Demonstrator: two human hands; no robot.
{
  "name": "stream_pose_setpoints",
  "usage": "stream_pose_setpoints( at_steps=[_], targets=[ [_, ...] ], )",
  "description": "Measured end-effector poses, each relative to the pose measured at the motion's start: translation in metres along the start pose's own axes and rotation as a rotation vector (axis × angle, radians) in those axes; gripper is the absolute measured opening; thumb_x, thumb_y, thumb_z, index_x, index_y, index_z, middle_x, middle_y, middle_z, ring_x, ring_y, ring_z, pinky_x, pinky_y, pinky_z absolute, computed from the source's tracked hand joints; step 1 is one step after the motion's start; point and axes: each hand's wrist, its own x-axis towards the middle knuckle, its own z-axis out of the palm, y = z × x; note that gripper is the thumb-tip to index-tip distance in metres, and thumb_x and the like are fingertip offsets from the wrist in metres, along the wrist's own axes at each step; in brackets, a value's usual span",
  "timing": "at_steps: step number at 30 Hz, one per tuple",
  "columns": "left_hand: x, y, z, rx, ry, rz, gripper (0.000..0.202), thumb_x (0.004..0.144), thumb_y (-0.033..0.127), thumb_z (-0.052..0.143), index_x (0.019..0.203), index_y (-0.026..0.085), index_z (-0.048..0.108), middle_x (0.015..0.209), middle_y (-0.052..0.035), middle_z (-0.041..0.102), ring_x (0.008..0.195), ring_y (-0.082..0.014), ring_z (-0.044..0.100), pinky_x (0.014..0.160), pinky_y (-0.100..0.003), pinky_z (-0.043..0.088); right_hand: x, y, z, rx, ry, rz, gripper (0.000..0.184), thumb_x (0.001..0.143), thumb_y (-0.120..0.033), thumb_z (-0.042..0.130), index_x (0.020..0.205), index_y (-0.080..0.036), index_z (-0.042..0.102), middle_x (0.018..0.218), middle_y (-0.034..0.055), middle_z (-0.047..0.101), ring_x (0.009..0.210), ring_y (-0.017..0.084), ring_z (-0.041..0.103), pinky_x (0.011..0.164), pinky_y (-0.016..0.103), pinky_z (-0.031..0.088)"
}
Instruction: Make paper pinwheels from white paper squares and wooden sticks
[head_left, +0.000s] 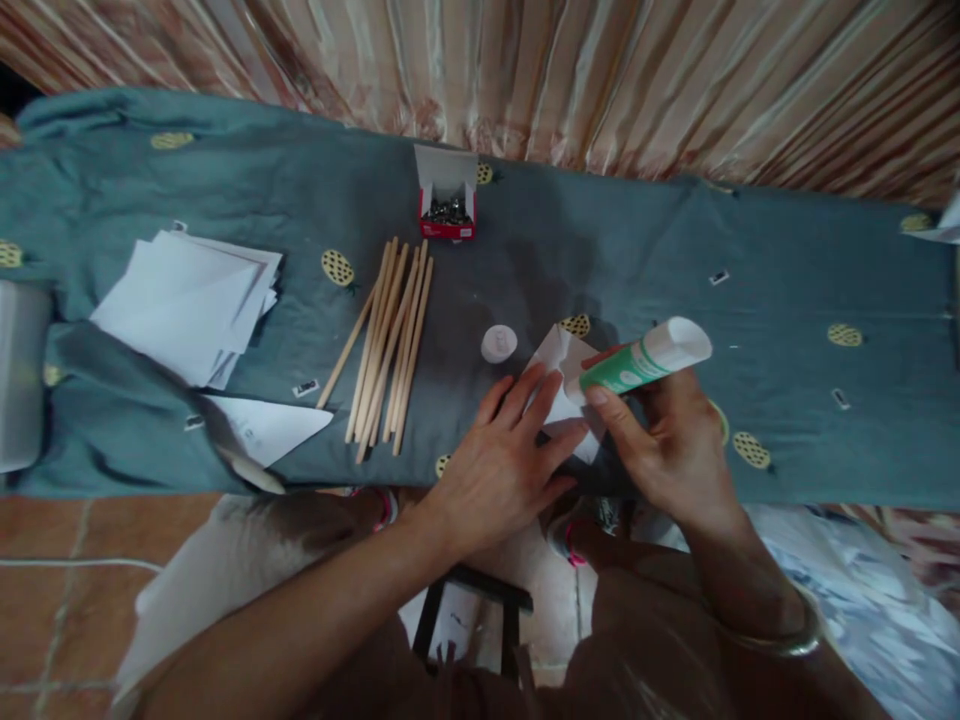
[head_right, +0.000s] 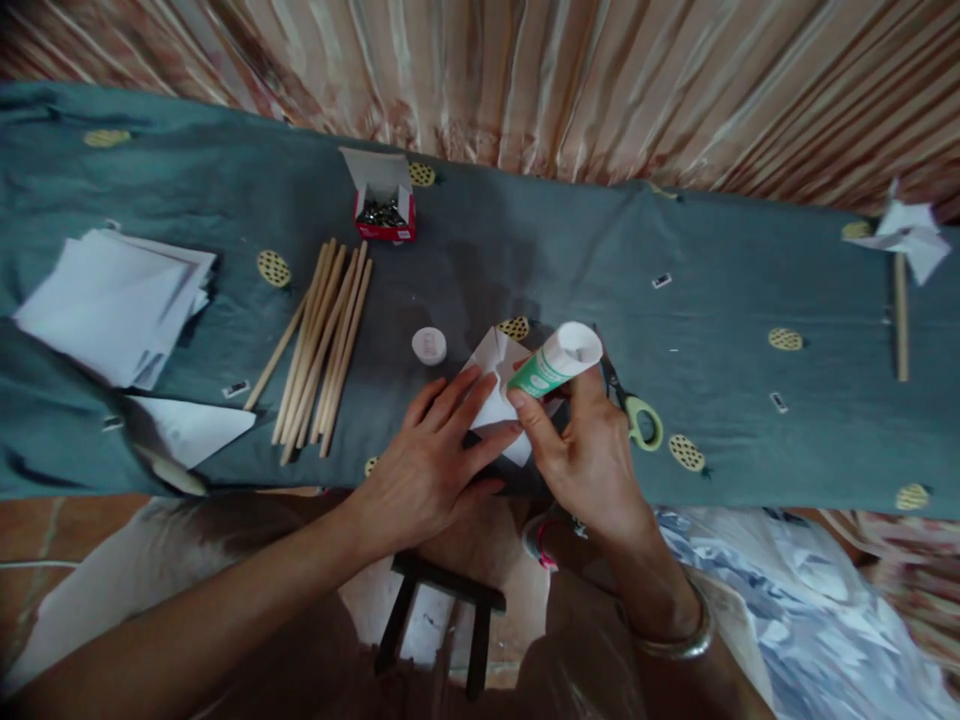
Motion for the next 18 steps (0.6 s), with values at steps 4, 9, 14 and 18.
stream_pose_setpoints(
  at_steps=[4,9,14,18],
  targets=[
    [0.0,0.0,0.001,-0.004,0.014,0.001,0.048,0.084,0.035,0.065,0.128,0.018,0.056,0.147,-0.0228,0.039,0.142,-0.0399,0.027,0.108,-0.061,0.03,0.001,-0.005,-0.001,-0.024,-0.018,0.021,0.035,0.088,-0.044,0.06,0.112,-0.019,0.056,0.099,0.0102,0.071,0.086,0.027,0.069,0.077,0.044,0.055],
    [-0.001,0.0,0.002,0.0,0.014,-0.004,0.049,0.083,0.034,0.066,0.128,0.019,0.056,0.147,-0.0217,0.039,0.141,-0.0393,0.028,0.108,-0.061,0.031,0.003,-0.01,-0.001,-0.162,0.006,0.01,0.035,0.088,-0.046,0.059,0.109,-0.018,0.058,0.096,0.0118,0.071,0.083,0.029,0.069,0.071,0.042,0.054],
    [0.0,0.001,0.001,0.011,0.012,-0.005,0.048,0.084,0.034,0.066,0.128,0.019,0.056,0.146,-0.0224,0.04,0.141,-0.0394,0.029,0.108,-0.06,0.03,0.003,-0.01,0.0,-0.124,-0.015,-0.005,0.036,0.089,-0.046,0.057,0.111,-0.018,0.056,0.095,0.0111,0.071,0.082,0.028,0.069,0.07,0.04,0.053],
    [-0.001,0.001,0.001,0.014,0.009,-0.007,0.049,0.084,0.034,0.065,0.13,0.019,0.055,0.147,-0.022,0.039,0.142,-0.0391,0.028,0.109,-0.061,0.029,0.003,-0.011,0.001,-0.155,-0.011,-0.015,0.037,0.088,-0.048,0.056,0.108,-0.018,0.056,0.091,0.0109,0.071,0.078,0.028,0.069,0.064,0.039,0.052]
  ],
)
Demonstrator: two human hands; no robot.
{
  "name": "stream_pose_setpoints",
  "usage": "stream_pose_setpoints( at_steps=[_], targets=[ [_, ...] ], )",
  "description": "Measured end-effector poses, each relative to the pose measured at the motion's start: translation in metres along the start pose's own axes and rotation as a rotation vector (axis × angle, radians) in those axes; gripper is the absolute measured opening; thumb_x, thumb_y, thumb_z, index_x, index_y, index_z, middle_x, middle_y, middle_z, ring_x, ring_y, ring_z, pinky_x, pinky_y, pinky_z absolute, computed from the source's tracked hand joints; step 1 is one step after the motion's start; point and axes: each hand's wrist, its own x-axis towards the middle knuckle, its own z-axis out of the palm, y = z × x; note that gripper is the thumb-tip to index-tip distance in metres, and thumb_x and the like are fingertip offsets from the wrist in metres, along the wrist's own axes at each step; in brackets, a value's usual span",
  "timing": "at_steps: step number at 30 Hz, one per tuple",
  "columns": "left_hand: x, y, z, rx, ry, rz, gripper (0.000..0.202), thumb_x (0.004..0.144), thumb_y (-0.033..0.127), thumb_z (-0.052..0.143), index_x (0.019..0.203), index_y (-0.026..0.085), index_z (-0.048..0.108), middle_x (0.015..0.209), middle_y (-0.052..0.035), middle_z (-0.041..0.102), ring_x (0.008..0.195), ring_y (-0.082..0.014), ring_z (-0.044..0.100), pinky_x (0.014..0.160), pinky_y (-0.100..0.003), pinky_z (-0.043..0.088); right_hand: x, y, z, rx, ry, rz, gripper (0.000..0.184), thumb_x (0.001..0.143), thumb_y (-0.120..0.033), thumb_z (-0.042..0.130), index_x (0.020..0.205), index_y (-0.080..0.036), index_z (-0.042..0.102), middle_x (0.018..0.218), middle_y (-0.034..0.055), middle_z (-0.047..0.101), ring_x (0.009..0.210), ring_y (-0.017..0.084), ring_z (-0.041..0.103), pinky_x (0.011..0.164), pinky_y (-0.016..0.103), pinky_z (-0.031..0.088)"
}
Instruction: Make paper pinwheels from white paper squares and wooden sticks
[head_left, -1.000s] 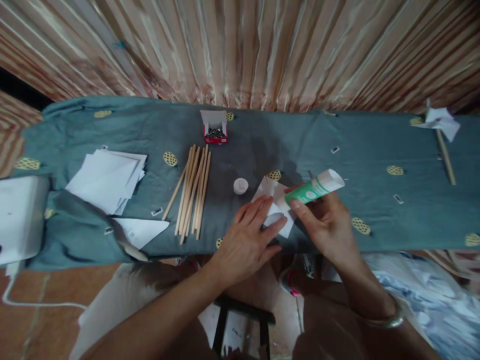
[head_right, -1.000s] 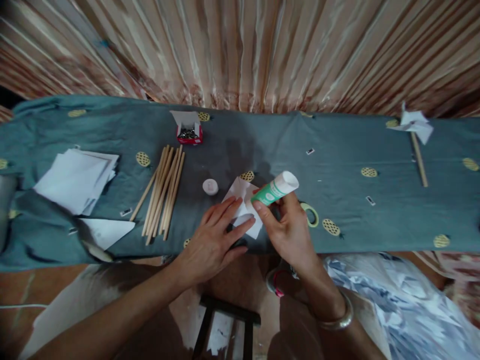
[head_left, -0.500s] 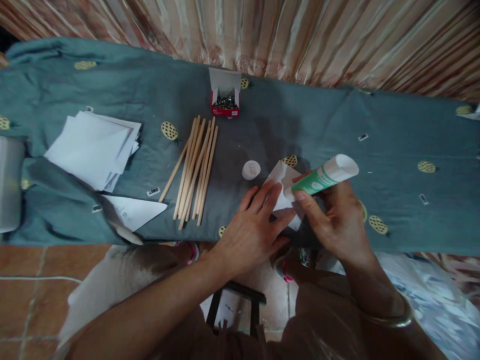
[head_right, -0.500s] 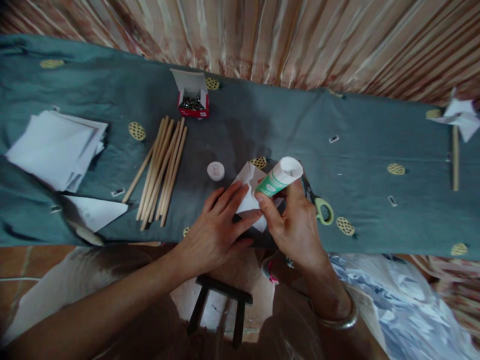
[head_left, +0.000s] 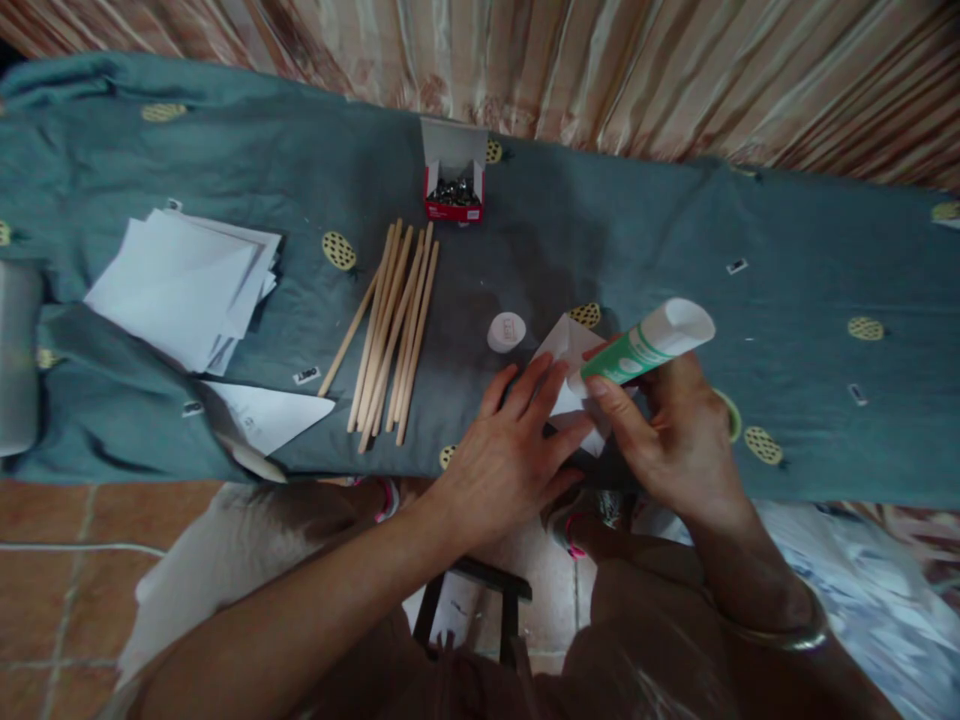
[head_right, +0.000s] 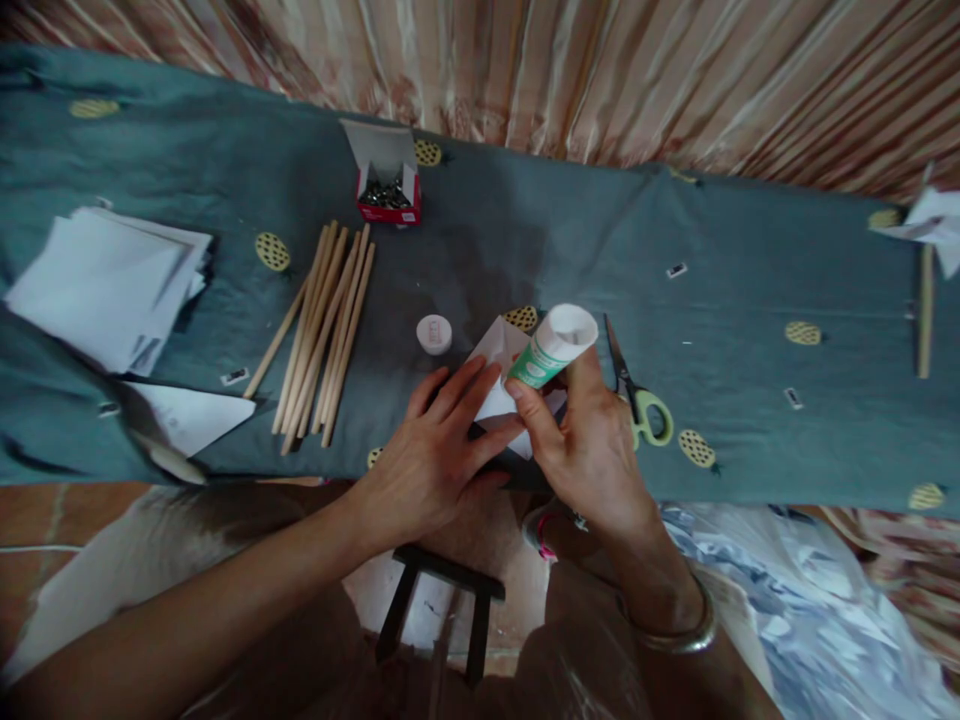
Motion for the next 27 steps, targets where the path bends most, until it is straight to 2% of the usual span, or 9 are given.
stream_pose_setpoints(
  at_steps=[7,20,27],
  targets=[
    [0.0,-0.001,-0.0007,-0.01,-0.005,0.0,0.051,0.084,0.034,0.065,0.132,0.019,0.053,0.147,-0.0223,0.039,0.142,-0.0386,0.028,0.109,-0.062,0.028,0.0004,-0.0057,-0.0035,-0.031,-0.042,-0.005,0.033,0.088,-0.049,0.054,0.103,-0.02,0.057,0.084,0.0085,0.071,0.066,0.025,0.067,0.056,0.036,0.049],
    [0.0,-0.0002,-0.0017,-0.005,-0.014,0.0,0.047,0.084,0.034,0.065,0.128,0.019,0.056,0.147,-0.021,0.04,0.142,-0.0381,0.028,0.11,-0.062,0.025,-0.001,0.0005,-0.0046,-0.055,0.003,0.015,0.034,0.088,-0.046,0.057,0.11,-0.02,0.057,0.092,0.01,0.07,0.079,0.028,0.069,0.067,0.04,0.052],
    [-0.0005,-0.0005,-0.0004,-0.01,-0.006,0.001,0.047,0.084,0.034,0.066,0.127,0.02,0.056,0.148,-0.0215,0.039,0.142,-0.0383,0.027,0.109,-0.064,0.026,0.0015,0.0012,0.001,0.038,-0.028,-0.01,0.035,0.089,-0.046,0.055,0.112,-0.019,0.056,0.094,0.0109,0.07,0.085,0.029,0.068,0.072,0.042,0.053]
  ],
)
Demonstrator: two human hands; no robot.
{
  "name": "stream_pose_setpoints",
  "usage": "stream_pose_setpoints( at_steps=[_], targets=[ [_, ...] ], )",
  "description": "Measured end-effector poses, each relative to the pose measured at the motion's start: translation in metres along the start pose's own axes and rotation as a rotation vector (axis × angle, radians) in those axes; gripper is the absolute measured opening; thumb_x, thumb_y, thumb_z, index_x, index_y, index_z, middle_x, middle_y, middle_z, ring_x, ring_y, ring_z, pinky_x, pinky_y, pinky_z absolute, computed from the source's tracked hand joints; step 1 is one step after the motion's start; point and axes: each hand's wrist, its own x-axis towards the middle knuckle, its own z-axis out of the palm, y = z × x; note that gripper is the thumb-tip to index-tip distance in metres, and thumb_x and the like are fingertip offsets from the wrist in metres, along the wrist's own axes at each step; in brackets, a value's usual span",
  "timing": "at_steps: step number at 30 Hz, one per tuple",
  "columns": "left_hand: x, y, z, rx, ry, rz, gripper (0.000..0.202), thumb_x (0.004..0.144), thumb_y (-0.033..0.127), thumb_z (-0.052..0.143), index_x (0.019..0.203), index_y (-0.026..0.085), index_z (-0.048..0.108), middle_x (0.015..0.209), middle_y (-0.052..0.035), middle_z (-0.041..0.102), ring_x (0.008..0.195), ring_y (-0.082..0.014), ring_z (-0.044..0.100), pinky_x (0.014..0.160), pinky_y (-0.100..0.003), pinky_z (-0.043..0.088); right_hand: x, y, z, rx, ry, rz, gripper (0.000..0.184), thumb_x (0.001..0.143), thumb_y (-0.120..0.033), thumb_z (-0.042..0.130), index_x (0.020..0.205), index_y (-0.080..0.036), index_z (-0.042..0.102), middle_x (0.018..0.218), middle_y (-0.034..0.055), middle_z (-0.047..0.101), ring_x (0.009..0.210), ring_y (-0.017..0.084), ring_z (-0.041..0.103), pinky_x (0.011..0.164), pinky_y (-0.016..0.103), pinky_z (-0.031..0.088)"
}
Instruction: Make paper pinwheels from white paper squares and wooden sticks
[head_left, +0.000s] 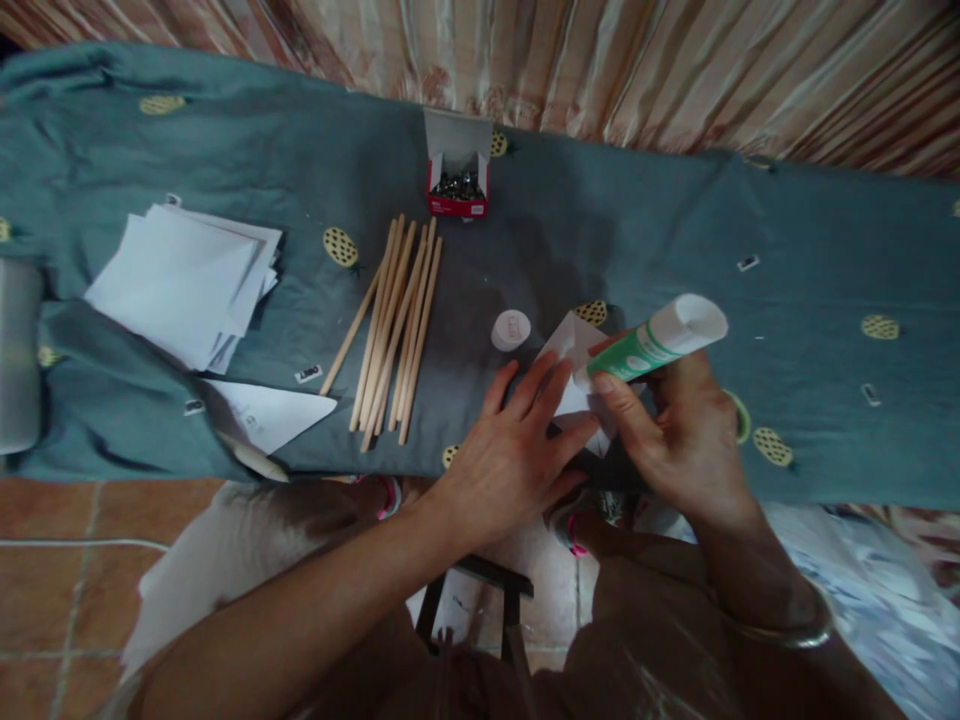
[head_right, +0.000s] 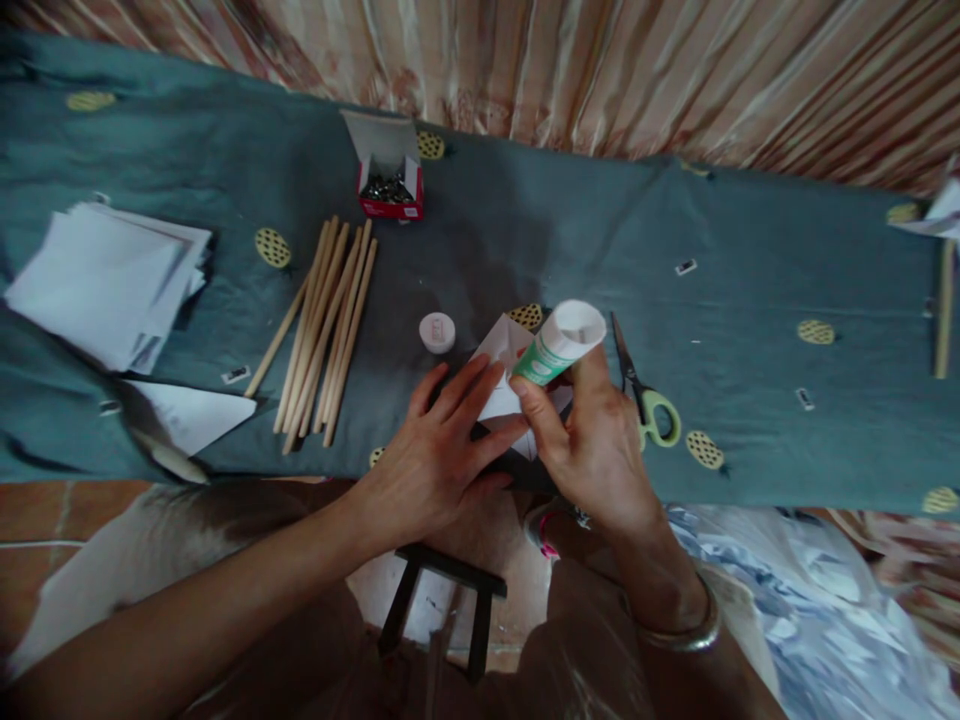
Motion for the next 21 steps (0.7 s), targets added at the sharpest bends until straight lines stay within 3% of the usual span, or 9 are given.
stream_pose_setpoints(
  at_steps=[11,21],
  targets=[
    [-0.0002,-0.0004,-0.0007,-0.001,-0.007,-0.001,0.05,0.084,0.034,0.064,0.132,0.021,0.053,0.148,-0.0205,0.039,0.142,-0.038,0.027,0.109,-0.065,0.025,-0.006,-0.0011,-0.0059,-0.104,0.009,0.003,0.032,0.088,-0.05,0.056,0.103,-0.022,0.059,0.08,0.0068,0.068,0.065,0.025,0.065,0.057,0.036,0.047],
    [0.0006,0.0005,-0.0024,0.005,-0.014,-0.003,0.046,0.084,0.034,0.064,0.128,0.02,0.056,0.147,-0.0216,0.04,0.142,-0.0385,0.028,0.109,-0.065,0.025,-0.0014,0.0005,-0.0019,-0.073,0.028,0.023,0.034,0.088,-0.047,0.056,0.109,-0.019,0.058,0.092,0.0105,0.069,0.079,0.028,0.067,0.067,0.04,0.05]
  ],
)
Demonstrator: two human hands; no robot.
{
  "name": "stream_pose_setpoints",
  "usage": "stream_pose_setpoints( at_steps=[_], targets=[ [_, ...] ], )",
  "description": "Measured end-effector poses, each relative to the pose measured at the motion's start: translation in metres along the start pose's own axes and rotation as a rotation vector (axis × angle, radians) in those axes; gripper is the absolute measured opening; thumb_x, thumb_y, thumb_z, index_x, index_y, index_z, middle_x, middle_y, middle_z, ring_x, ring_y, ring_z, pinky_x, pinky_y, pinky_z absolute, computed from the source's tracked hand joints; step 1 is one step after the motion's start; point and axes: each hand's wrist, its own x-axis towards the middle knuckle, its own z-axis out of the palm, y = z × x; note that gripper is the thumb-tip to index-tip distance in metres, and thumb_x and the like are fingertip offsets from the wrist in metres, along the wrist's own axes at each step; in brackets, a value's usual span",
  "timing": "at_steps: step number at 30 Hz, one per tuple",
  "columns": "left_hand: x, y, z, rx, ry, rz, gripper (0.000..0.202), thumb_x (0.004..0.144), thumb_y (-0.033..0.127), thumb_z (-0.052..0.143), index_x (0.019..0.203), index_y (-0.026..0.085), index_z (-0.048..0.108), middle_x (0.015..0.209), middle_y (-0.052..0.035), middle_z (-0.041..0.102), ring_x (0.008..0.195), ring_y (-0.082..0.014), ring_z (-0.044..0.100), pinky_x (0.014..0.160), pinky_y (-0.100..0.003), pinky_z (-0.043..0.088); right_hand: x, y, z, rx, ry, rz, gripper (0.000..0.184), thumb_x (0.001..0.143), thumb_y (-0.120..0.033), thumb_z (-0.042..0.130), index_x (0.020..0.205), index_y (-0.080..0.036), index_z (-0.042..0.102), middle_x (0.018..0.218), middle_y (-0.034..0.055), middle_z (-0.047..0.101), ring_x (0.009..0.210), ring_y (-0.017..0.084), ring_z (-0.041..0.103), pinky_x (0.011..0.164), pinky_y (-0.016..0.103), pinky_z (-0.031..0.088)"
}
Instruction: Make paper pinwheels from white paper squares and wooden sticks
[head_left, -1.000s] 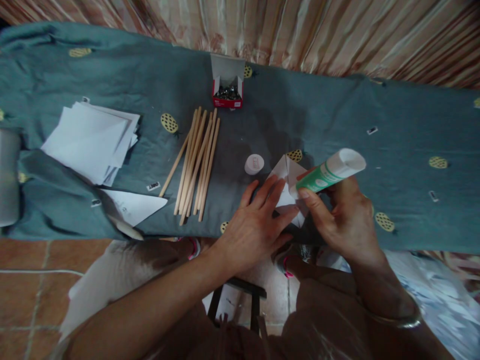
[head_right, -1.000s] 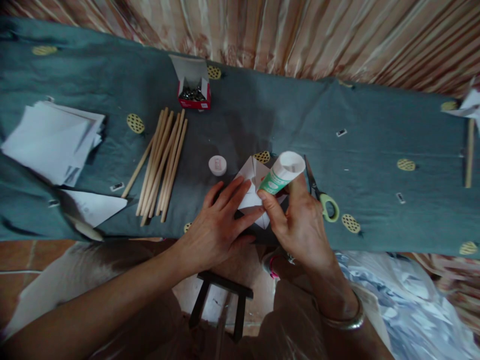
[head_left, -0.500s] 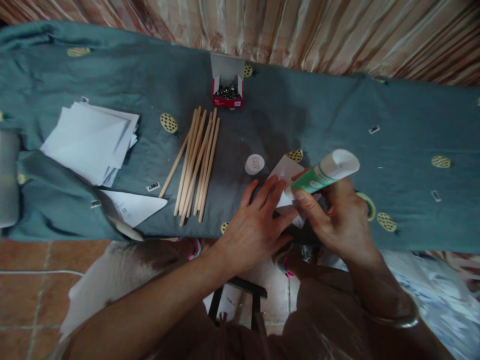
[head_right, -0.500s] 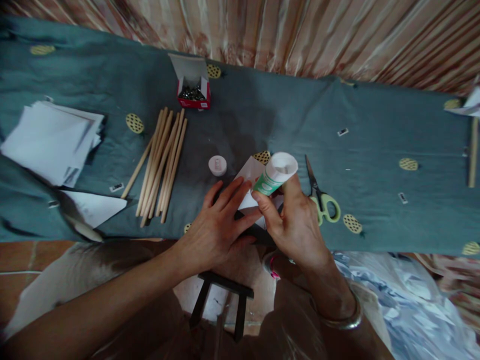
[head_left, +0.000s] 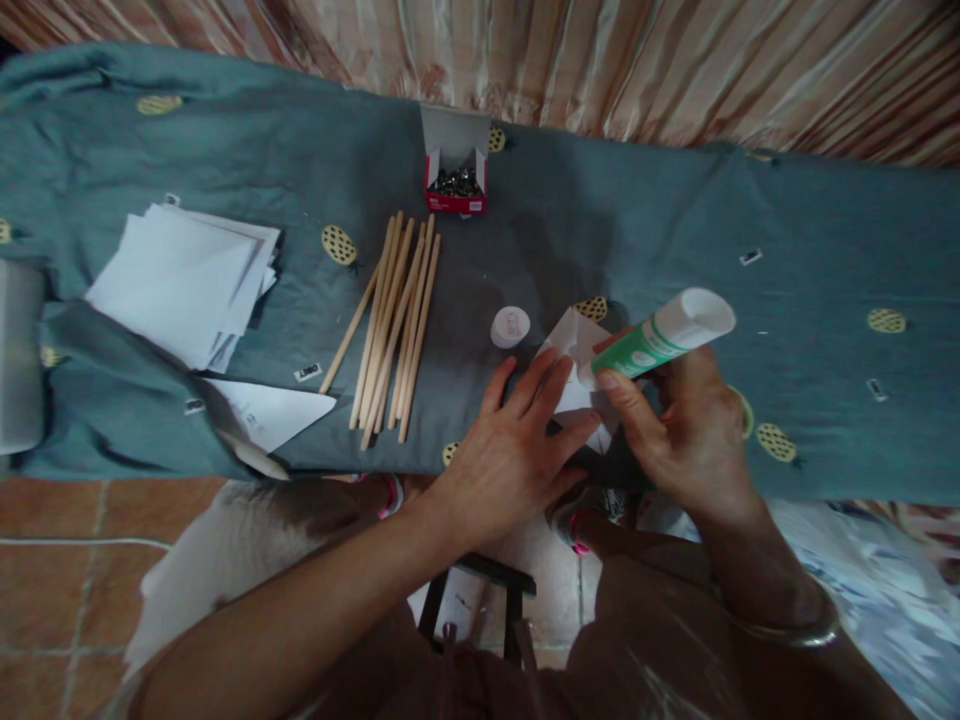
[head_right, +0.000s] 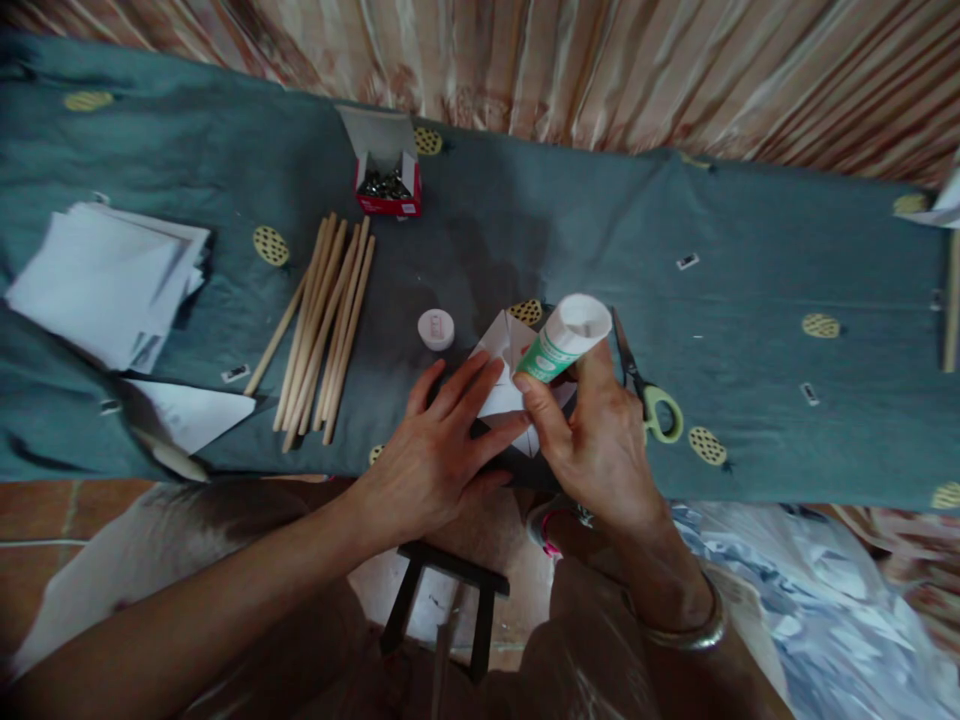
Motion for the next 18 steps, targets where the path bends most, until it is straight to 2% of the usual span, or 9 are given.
stream_pose_setpoints(
  at_steps=[8,13,16,18],
  targets=[
    [-0.0007,0.0003,0.0008,0.004,0.006,-0.004,0.049,0.084,0.033,0.064,0.13,0.021,0.054,0.149,-0.0205,0.039,0.141,-0.0378,0.028,0.109,-0.065,0.025,-0.0004,-0.0065,0.0017,0.023,-0.021,-0.056,0.03,0.089,-0.047,0.053,0.106,-0.022,0.057,0.085,0.0076,0.069,0.073,0.026,0.067,0.06,0.038,0.05],
    [-0.0006,-0.0002,0.0007,0.015,-0.004,-0.004,0.05,0.084,0.034,0.064,0.131,0.022,0.054,0.148,-0.0205,0.039,0.142,-0.0374,0.028,0.11,-0.064,0.023,-0.0019,-0.0036,-0.0023,-0.022,-0.026,-0.035,0.03,0.088,-0.048,0.055,0.102,-0.022,0.058,0.08,0.0069,0.067,0.067,0.025,0.065,0.058,0.037,0.049],
    [-0.0008,-0.0008,0.0011,0.008,-0.003,-0.005,0.048,0.085,0.034,0.064,0.13,0.021,0.055,0.148,-0.0215,0.038,0.142,-0.0379,0.027,0.111,-0.064,0.022,-0.0015,-0.0011,-0.0027,-0.019,0.011,0.009,0.03,0.087,-0.045,0.058,0.104,-0.021,0.059,0.084,0.0081,0.068,0.072,0.026,0.066,0.063,0.038,0.051],
    [-0.001,-0.0005,0.0014,0.002,0.0,-0.006,0.047,0.085,0.034,0.064,0.129,0.02,0.056,0.148,-0.0219,0.038,0.143,-0.0382,0.026,0.111,-0.064,0.021,0.0,0.0002,-0.0021,0.099,0.079,0.038,0.029,0.086,-0.042,0.061,0.106,-0.021,0.059,0.091,0.0088,0.069,0.082,0.026,0.067,0.071,0.04,0.053]
  ],
)
